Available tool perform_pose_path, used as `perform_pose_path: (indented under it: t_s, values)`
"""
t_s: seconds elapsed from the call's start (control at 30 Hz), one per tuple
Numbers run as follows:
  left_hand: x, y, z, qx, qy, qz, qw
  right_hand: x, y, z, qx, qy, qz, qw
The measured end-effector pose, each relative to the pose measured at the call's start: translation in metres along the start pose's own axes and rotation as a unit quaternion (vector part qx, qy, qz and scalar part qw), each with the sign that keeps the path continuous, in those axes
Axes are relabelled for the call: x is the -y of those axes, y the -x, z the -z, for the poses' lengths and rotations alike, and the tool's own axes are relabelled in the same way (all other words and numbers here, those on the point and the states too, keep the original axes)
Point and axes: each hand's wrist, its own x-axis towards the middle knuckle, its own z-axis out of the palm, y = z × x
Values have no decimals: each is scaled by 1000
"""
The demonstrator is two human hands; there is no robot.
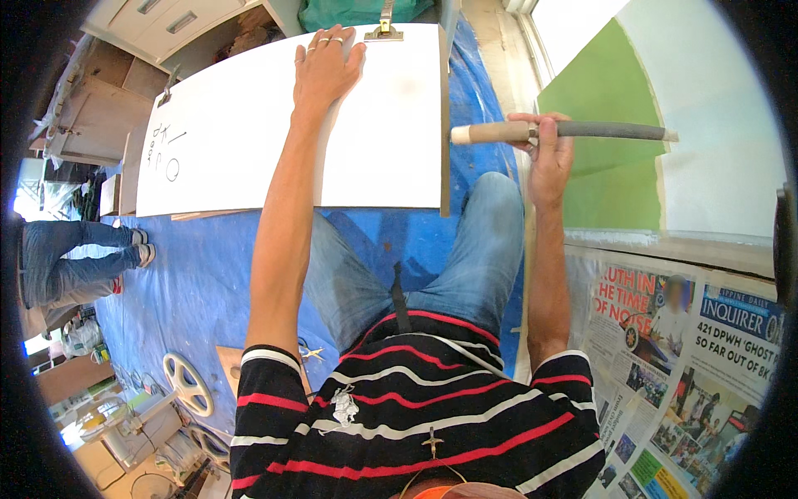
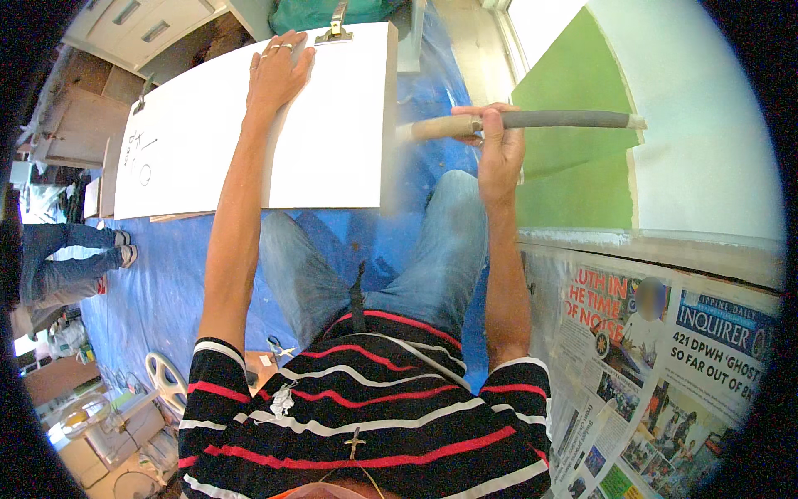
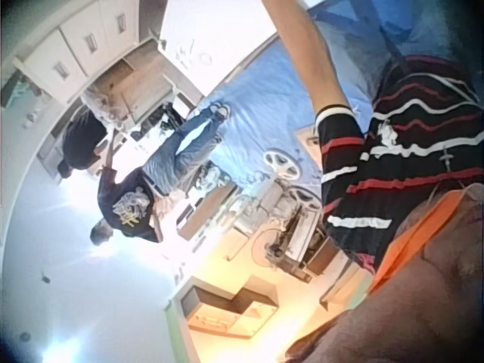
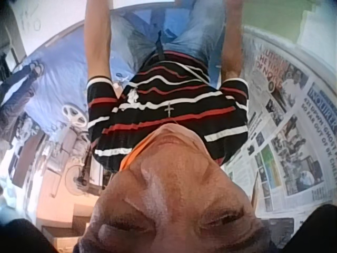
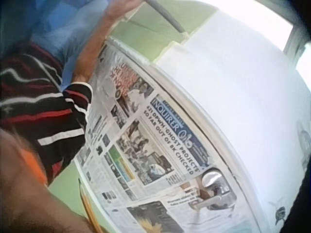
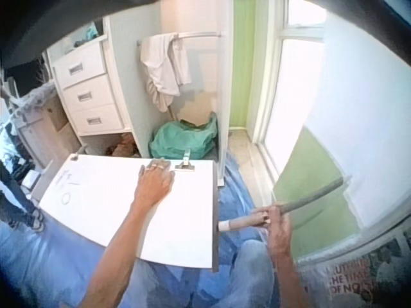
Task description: The person positions a white door panel on a workbench and aligns a metal hinge. They use a pencil to mark screw locations, then use a hammer and chisel to create recesses for the hinge. The person continues to mark and chisel the door edge to fit the hinge hardware.
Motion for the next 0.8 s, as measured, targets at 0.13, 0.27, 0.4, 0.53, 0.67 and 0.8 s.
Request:
perform_pose_path:
  t_s: [0.13, 0.27, 0.4, 0.53, 0.67, 0.8]
  values:
    - [1, 2, 0, -9, 18, 4, 1000, -3, -8, -4, -37, -38, 40, 998]
    - [2, -1, -2, -9, 13, -3, 1000, -8, -15, -7, -14, -38, 40, 998]
    - [4, 0, -4, -14, 12, 2, 1000, -11, -20, -6, -53, -74, 65, 994]
    - [5, 1, -6, -39, 7, -9, 999, -14, -16, -12, -1, -40, 31, 999]
    - [3, 1, -5, -32, 8, 4, 999, -10, -30, -8, -21, -15, 38, 999]
    - [0, 2, -3, -26, 0, 4, 1000, -10, -62, -4, -74, -37, 111, 990]
